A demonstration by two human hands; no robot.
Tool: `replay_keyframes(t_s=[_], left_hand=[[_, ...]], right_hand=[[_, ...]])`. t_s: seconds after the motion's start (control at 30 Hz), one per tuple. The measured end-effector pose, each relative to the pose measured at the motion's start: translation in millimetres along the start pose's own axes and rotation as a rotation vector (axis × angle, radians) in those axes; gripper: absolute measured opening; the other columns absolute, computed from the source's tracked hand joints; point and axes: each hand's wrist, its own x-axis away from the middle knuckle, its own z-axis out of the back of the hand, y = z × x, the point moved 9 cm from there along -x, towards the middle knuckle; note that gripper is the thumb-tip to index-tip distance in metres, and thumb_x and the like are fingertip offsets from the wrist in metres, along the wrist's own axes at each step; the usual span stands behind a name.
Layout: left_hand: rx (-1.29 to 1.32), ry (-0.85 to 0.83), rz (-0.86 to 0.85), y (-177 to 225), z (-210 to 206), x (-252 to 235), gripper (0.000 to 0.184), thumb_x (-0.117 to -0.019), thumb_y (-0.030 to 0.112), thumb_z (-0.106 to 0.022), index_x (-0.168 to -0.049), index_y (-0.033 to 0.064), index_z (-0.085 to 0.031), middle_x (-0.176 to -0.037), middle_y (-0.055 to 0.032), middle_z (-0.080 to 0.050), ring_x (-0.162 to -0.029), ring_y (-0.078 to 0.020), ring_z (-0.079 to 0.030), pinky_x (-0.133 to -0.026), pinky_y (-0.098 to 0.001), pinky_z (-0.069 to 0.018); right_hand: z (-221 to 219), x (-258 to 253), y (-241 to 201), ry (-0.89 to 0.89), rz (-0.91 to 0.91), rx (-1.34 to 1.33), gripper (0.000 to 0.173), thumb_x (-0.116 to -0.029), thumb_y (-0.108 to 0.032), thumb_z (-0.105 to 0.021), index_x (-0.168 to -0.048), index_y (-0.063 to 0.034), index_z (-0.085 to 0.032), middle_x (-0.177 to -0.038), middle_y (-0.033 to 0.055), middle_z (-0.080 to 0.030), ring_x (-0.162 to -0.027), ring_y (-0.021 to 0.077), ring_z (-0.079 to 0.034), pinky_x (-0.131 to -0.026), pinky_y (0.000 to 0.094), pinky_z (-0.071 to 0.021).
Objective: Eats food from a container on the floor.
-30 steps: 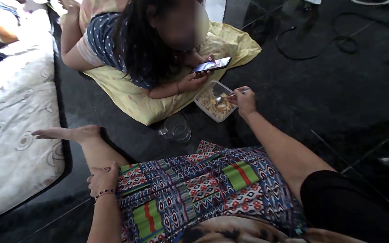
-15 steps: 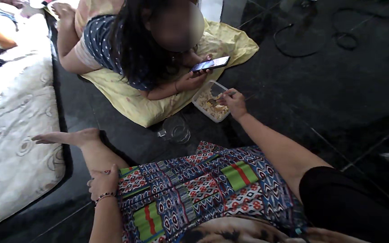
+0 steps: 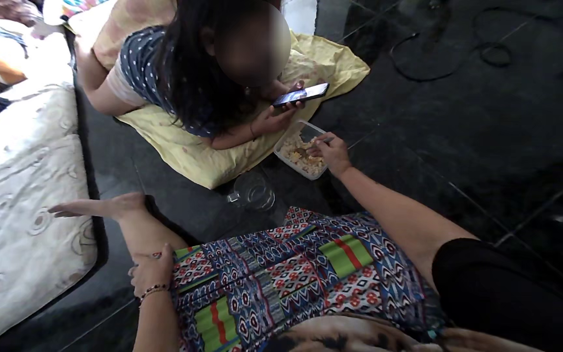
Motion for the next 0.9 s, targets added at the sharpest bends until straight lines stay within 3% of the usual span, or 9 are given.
replay_keyframes(t_s=[0.1,0.17,0.23,0.3,0.37,0.5,0.6,0.7,0.9], left_hand=[[0.142,0.184,-0.133,7.2,21.5,20.9,0.078,-0.1001,0.039,-0.061,-0.154,-0.008,-0.031,-0.152,-0.0406,-0.033,-0.141,-0.0563,-0.035,-0.112,-0.0645,-0.0338],[0.282,0.358,-0.424,35.8,45.2,69.8,0.062,-0.099,0.02,-0.062,-0.143,-0.0175,-0.041,-0.143,-0.0454,-0.04,-0.136,-0.0591,-0.039,-0.115,-0.0593,-0.0321],[0.326,0.403,-0.832,72.6,46.3,135.8,0.045,-0.0955,0.012,-0.061,-0.125,-0.0222,-0.054,-0.124,-0.0459,-0.054,-0.12,-0.0598,-0.053,-0.106,-0.0613,-0.042],[0.365,0.319,-1.167,111.0,25.9,201.2,0.03,-0.0913,0.013,-0.061,-0.107,-0.0118,-0.068,-0.106,-0.0315,-0.067,-0.104,-0.0433,-0.066,-0.093,-0.0507,-0.0533],[0.424,0.074,-1.325,152.2,-4.1,248.1,0.027,-0.0922,0.016,-0.062,-0.11,-0.0027,-0.072,-0.108,-0.021,-0.07,-0.105,-0.03,-0.068,-0.093,-0.0406,-0.0552],[0.548,-0.629,-1.006,232.4,-71.4,269.9,0.044,-0.1031,0.01,-0.051,-0.142,-0.0109,-0.049,-0.141,-0.0281,-0.055,-0.128,-0.03,-0.058,-0.105,-0.0393,-0.0492],[0.633,-0.96,-0.612,268.5,-115.3,265.3,0.057,-0.1094,0.02,-0.04,-0.16,0.0,-0.022,-0.162,-0.0241,-0.031,-0.141,-0.0314,-0.045,-0.11,-0.0461,-0.0444],[0.745,-1.046,-0.382,288.4,-140.7,261.3,0.057,-0.1114,0.022,-0.036,-0.163,0.0079,-0.016,-0.167,-0.019,-0.021,-0.146,-0.033,-0.037,-0.111,-0.0524,-0.0414],[0.816,-1.104,-0.291,300.3,-158.6,262.3,0.055,-0.1103,0.018,-0.036,-0.163,0.0143,-0.019,-0.166,-0.0148,-0.024,-0.148,-0.0326,-0.034,-0.112,-0.0555,-0.0389]], right_hand=[[-1.1,1.3,-0.2,-0.01,-0.013,0.042,0.021,-0.1067,-0.004,-0.05,-0.119,0.0106,-0.06,-0.103,0.0203,-0.071,-0.083,0.0208,-0.074,-0.08,0.0359,-0.0626],[-2.3,0.2,-2.8,-0.028,-0.017,0.058,0.023,-0.1081,-0.007,-0.049,-0.119,0.01,-0.06,-0.104,0.0205,-0.071,-0.085,0.0219,-0.074,-0.081,0.0369,-0.0625],[-3.1,0.4,-4.0,-0.057,-0.034,0.056,0.028,-0.1106,-0.013,-0.045,-0.121,0.0088,-0.06,-0.107,0.0199,-0.07,-0.088,0.0219,-0.073,-0.082,0.0378,-0.0619],[-4.6,-0.1,-5.6,-0.063,-0.037,0.057,0.032,-0.1117,-0.015,-0.042,-0.119,0.0087,-0.061,-0.107,0.0191,-0.069,-0.087,0.021,-0.073,-0.081,0.0372,-0.0617],[-6.0,-0.5,-8.6,-0.061,-0.005,0.087,0.032,-0.1112,-0.015,-0.043,-0.116,0.0096,-0.063,-0.105,0.0201,-0.07,-0.086,0.0222,-0.073,-0.08,0.0379,-0.0617],[-7.9,2.4,-14.2,-0.061,0.038,0.175,0.033,-0.1107,-0.016,-0.044,-0.115,0.0088,-0.065,-0.1,0.0212,-0.072,-0.086,0.0273,-0.072,-0.082,0.0436,-0.0596],[-7.7,4.6,-17.5,-0.055,0.105,0.206,0.031,-0.11,-0.013,-0.045,-0.113,0.0108,-0.065,-0.098,0.0236,-0.072,-0.085,0.0311,-0.073,-0.083,0.0474,-0.0596],[-10.0,4.2,-16.7,-0.085,0.085,0.201,0.032,-0.1103,-0.012,-0.044,-0.116,0.0112,-0.064,-0.1,0.0245,-0.072,-0.087,0.0322,-0.074,-0.085,0.0481,-0.0599],[-15.5,5.5,-13.5,-0.119,0.081,0.217,0.031,-0.1104,-0.015,-0.046,-0.112,0.0091,-0.067,-0.094,0.0234,-0.073,-0.084,0.0329,-0.073,-0.084,0.0496,-0.0593]])
